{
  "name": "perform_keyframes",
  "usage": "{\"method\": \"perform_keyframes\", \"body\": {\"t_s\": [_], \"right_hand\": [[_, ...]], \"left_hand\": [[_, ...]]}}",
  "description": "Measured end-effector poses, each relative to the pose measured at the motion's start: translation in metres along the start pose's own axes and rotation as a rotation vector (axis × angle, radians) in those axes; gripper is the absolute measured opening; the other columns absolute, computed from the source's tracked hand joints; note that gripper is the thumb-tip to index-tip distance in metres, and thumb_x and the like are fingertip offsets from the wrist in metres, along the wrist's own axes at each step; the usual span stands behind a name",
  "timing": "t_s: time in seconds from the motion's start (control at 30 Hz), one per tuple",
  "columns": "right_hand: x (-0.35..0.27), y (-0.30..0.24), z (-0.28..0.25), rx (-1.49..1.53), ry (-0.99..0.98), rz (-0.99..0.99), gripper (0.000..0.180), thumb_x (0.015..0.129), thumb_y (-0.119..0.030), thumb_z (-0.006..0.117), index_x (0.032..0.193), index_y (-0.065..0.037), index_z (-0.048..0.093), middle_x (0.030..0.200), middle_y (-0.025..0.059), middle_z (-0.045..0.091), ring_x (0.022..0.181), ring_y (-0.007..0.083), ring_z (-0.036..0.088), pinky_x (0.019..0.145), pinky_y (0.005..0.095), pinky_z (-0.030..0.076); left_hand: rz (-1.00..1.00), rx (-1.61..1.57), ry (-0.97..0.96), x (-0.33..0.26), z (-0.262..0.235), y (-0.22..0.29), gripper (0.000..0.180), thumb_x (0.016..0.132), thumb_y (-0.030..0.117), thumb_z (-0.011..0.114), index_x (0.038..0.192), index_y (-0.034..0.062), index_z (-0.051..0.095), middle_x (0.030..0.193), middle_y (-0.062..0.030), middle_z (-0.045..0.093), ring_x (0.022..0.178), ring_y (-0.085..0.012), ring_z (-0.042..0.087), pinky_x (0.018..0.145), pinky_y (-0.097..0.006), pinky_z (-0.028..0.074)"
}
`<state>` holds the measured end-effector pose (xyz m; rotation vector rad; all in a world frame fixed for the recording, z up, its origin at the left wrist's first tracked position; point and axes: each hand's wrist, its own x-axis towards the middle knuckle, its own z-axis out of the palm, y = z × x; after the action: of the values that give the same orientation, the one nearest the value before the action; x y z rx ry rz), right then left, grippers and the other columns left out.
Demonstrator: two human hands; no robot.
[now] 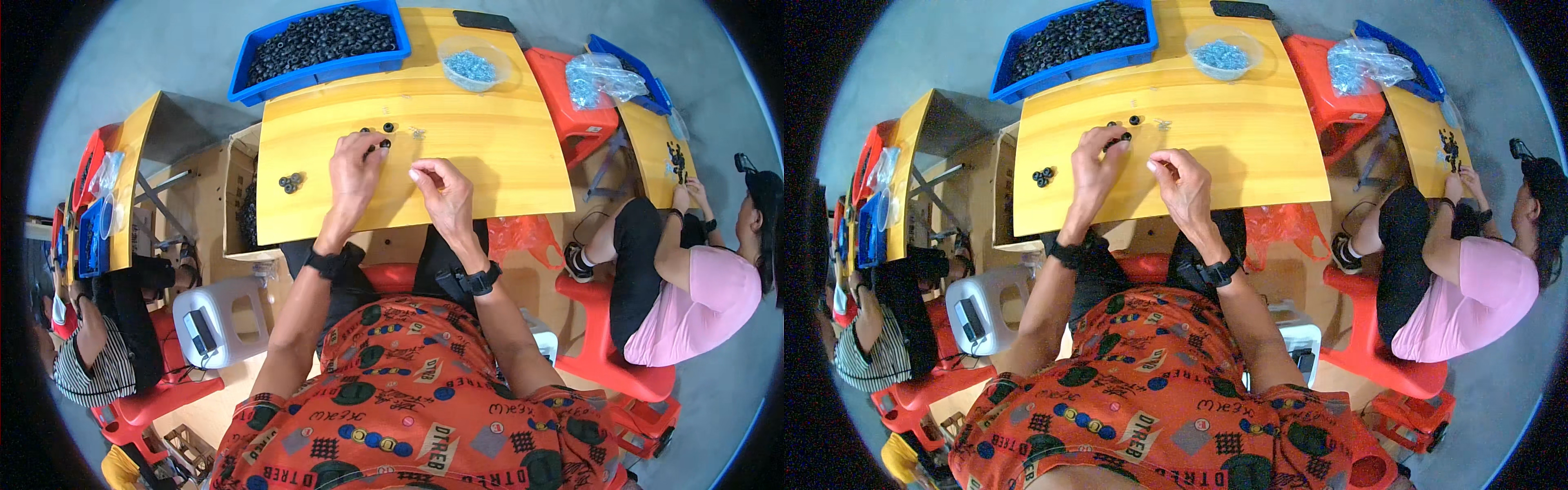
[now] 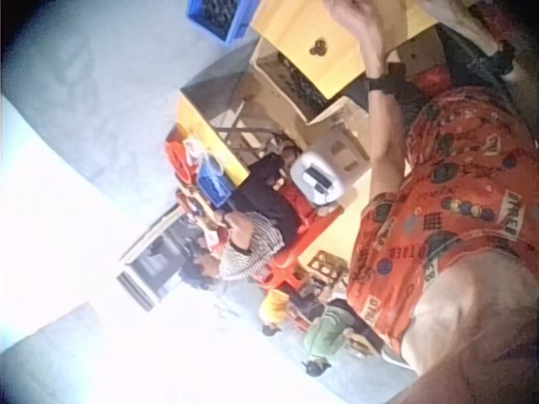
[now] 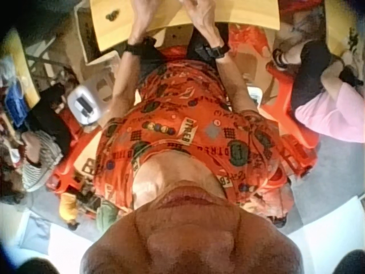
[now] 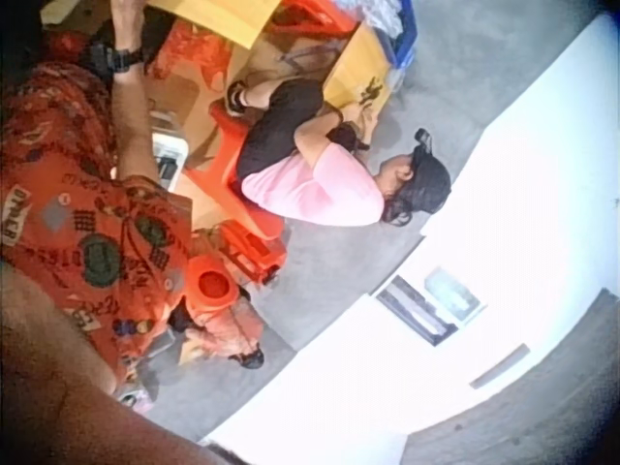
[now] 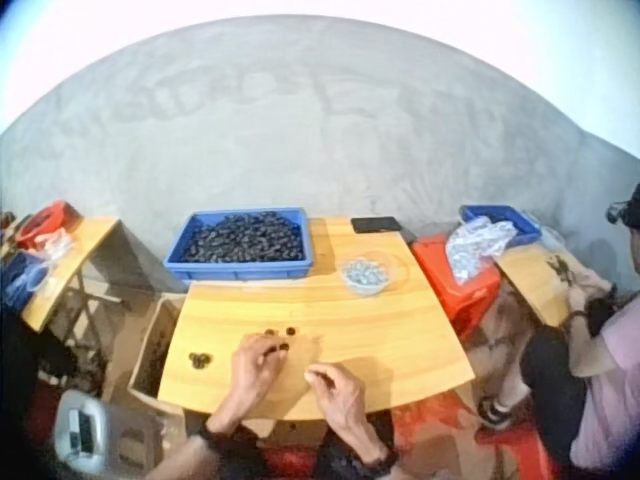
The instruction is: The person assembles components by hand by picking up a black rubber piece and a small metal pin, inserting the pin into the rubber piece, and placing the finished unit onto the table.
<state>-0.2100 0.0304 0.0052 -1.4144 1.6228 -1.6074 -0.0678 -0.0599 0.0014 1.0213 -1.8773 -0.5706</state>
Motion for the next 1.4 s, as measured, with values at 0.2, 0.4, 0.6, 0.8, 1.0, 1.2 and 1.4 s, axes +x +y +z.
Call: {"method": "perform_keyframes", "body": {"t_s": [0.2,0.4,0.6,0.8,1.0,1.2,1.4], "right_hand": [[-0.001,-0.017,0.002,0.285,-0.076,0.182,0.012,0.088,-0.008,0.067,0.097,0.001,0.067,0.086,0.0026,0.067,0.074,0.0065,0.058,0.067,0.0219,0.048],[-0.008,-0.04,0.019,0.349,-0.149,0.214,0.013,0.089,-0.008,0.067,0.097,0.001,0.067,0.087,0.0026,0.067,0.077,0.0064,0.059,0.071,0.0216,0.048],[-0.01,-0.048,0.016,0.324,-0.208,0.213,0.013,0.088,-0.009,0.068,0.097,0.001,0.067,0.088,0.0036,0.068,0.079,0.0076,0.06,0.073,0.0226,0.049],[-0.01,-0.054,0.013,0.28,-0.199,0.192,0.013,0.088,-0.009,0.069,0.095,0.001,0.068,0.088,0.0051,0.069,0.078,0.0089,0.062,0.073,0.0238,0.05],[-0.011,-0.058,0.015,0.219,-0.195,0.123,0.012,0.087,-0.009,0.069,0.093,0.001,0.068,0.086,0.0059,0.069,0.077,0.01,0.063,0.071,0.0246,0.051],[-0.013,-0.059,0.016,0.188,-0.206,0.094,0.011,0.086,-0.008,0.07,0.092,0.002,0.067,0.083,0.0054,0.069,0.075,0.0099,0.062,0.07,0.0247,0.051],[-0.012,-0.051,0.014,0.196,-0.26,0.156,0.012,0.085,-0.009,0.071,0.091,0.0,0.065,0.079,0.0037,0.067,0.074,0.0088,0.062,0.069,0.0242,0.05]], "left_hand": [[-0.592,-1.141,-0.11,-0.024,-0.033,0.017,0.029,0.094,0.011,0.06,0.122,0.0031,0.06,0.101,-0.0094,0.068,0.085,-0.0137,0.062,0.079,-0.026,0.051],[-0.745,-1.351,-0.128,-0.044,-0.044,0.007,0.03,0.095,0.012,0.059,0.123,0.0009,0.059,0.103,-0.0131,0.068,0.086,-0.0148,0.063,0.078,-0.026,0.053],[-0.712,-1.306,-0.1,-0.049,-0.048,0.014,0.029,0.092,0.007,0.063,0.119,0.0003,0.062,0.104,-0.0113,0.068,0.087,-0.0147,0.063,0.08,-0.027,0.053],[-0.593,-1.025,-0.074,-0.052,-0.052,0.028,0.027,0.086,0.001,0.067,0.113,0.0,0.066,0.101,-0.0068,0.067,0.089,-0.0129,0.062,0.085,-0.026,0.05],[-0.473,-0.847,-0.051,-0.055,-0.052,0.034,0.026,0.084,-0.004,0.067,0.11,-0.0002,0.067,0.1,-0.0036,0.064,0.093,-0.0123,0.061,0.086,-0.026,0.049],[-0.33,-0.674,-0.041,-0.057,-0.051,0.039,0.024,0.083,-0.007,0.066,0.106,-0.0011,0.068,0.1,-0.0054,0.062,0.091,-0.0129,0.061,0.082,-0.025,0.05],[-0.254,-0.564,-0.076,-0.058,-0.055,0.043,0.024,0.081,-0.009,0.066,0.103,0.0001,0.069,0.099,-0.0078,0.063,0.09,-0.0147,0.061,0.079,-0.026,0.052]]}}
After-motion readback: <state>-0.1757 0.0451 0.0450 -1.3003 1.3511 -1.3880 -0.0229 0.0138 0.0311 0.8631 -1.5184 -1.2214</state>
